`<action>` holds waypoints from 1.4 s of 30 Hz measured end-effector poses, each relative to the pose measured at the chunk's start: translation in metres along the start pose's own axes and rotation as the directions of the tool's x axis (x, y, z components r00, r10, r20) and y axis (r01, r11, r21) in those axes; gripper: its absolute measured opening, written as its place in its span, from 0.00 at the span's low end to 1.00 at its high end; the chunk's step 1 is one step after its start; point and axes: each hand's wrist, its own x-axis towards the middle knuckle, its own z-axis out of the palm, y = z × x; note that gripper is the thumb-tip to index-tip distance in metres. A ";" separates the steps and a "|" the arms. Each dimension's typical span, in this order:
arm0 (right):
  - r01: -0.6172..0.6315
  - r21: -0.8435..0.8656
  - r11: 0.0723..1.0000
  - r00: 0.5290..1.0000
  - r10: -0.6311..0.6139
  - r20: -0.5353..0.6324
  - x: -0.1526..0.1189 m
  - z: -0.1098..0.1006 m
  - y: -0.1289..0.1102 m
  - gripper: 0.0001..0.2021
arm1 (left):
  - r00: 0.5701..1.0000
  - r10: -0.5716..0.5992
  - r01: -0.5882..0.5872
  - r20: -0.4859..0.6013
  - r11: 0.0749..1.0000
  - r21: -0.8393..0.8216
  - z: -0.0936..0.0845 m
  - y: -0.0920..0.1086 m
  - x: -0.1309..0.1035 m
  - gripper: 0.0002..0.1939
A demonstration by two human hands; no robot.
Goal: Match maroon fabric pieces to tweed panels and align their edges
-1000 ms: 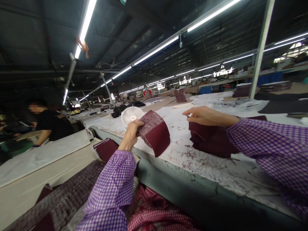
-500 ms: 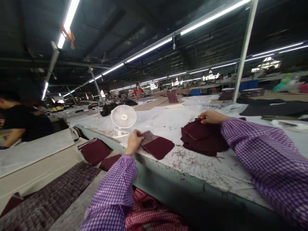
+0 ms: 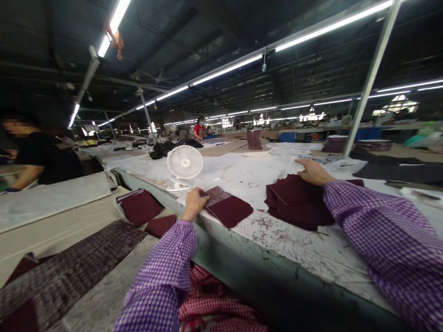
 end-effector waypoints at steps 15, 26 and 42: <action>0.612 0.354 0.708 0.666 -0.702 0.253 -0.023 0.055 -0.209 0.08 | 0.989 -0.010 0.070 0.145 0.905 -0.419 -0.025 -0.008 0.008 0.20; 0.607 0.393 0.690 0.607 -0.723 0.331 -0.054 0.022 -0.214 0.23 | 0.993 0.114 -0.062 0.032 0.727 -0.684 -0.056 -0.004 -0.054 0.12; 0.593 0.435 0.678 0.722 -0.687 0.086 -0.079 0.037 -0.222 0.11 | 0.930 0.350 -0.366 -0.111 0.904 -0.221 -0.017 0.010 -0.101 0.04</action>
